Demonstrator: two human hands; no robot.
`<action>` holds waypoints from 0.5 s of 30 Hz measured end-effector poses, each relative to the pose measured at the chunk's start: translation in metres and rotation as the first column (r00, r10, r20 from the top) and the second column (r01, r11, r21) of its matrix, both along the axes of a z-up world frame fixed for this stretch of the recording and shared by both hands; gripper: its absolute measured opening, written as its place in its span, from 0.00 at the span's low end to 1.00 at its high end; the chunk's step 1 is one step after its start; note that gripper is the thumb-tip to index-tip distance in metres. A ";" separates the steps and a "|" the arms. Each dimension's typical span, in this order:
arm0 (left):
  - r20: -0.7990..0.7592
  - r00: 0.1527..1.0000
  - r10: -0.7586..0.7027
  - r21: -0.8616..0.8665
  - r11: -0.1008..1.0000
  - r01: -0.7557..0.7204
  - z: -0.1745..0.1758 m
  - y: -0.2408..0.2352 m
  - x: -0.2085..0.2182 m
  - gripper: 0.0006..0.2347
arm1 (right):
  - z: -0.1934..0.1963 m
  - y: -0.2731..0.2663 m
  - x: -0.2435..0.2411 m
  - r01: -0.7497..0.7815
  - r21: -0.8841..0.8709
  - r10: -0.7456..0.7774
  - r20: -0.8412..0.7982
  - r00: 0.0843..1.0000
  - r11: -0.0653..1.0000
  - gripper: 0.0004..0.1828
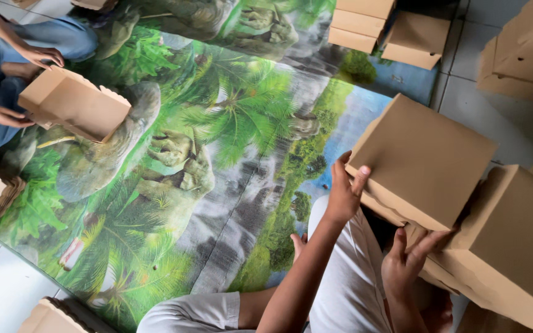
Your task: The person sits on the floor and assembles flat cardboard pieces into rectangular boxes. They fold the sides and tuck the flaps to form the box structure, then place the finished boxes into a stack.
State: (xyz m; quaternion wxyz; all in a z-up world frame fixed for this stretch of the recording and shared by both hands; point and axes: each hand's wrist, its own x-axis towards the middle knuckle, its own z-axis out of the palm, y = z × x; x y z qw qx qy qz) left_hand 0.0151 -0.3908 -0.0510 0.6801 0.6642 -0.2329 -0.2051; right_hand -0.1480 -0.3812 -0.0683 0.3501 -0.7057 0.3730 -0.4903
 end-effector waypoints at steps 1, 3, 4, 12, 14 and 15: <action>0.029 0.998 -0.047 0.068 0.997 0.045 0.001 0.004 -0.004 0.34 | -0.004 0.003 -0.002 -0.016 -0.011 0.016 0.015 1.000 1.000 0.38; 0.055 0.995 -0.082 0.131 0.989 0.075 -0.004 0.014 -0.012 0.36 | -0.009 0.013 -0.007 -0.045 -0.028 0.046 0.031 0.998 0.999 0.41; 0.021 0.990 -0.142 0.272 0.953 0.131 -0.010 0.019 -0.017 0.37 | -0.010 0.021 -0.009 -0.049 -0.069 0.052 0.042 0.998 0.996 0.40; 0.155 0.969 -0.194 0.465 0.879 0.102 -0.131 0.128 -0.033 0.18 | -0.021 0.103 0.017 -0.466 -0.060 0.454 -0.153 0.878 0.883 0.32; 0.425 0.904 0.051 0.181 0.973 -0.140 -0.170 0.172 -0.033 0.08 | -0.027 0.126 0.032 -0.733 0.050 0.730 -0.163 0.664 0.679 0.20; 0.426 0.902 0.071 0.175 0.972 -0.159 -0.168 0.208 -0.033 0.08 | -0.027 0.141 0.041 -0.746 0.045 0.741 -0.166 0.651 0.665 0.20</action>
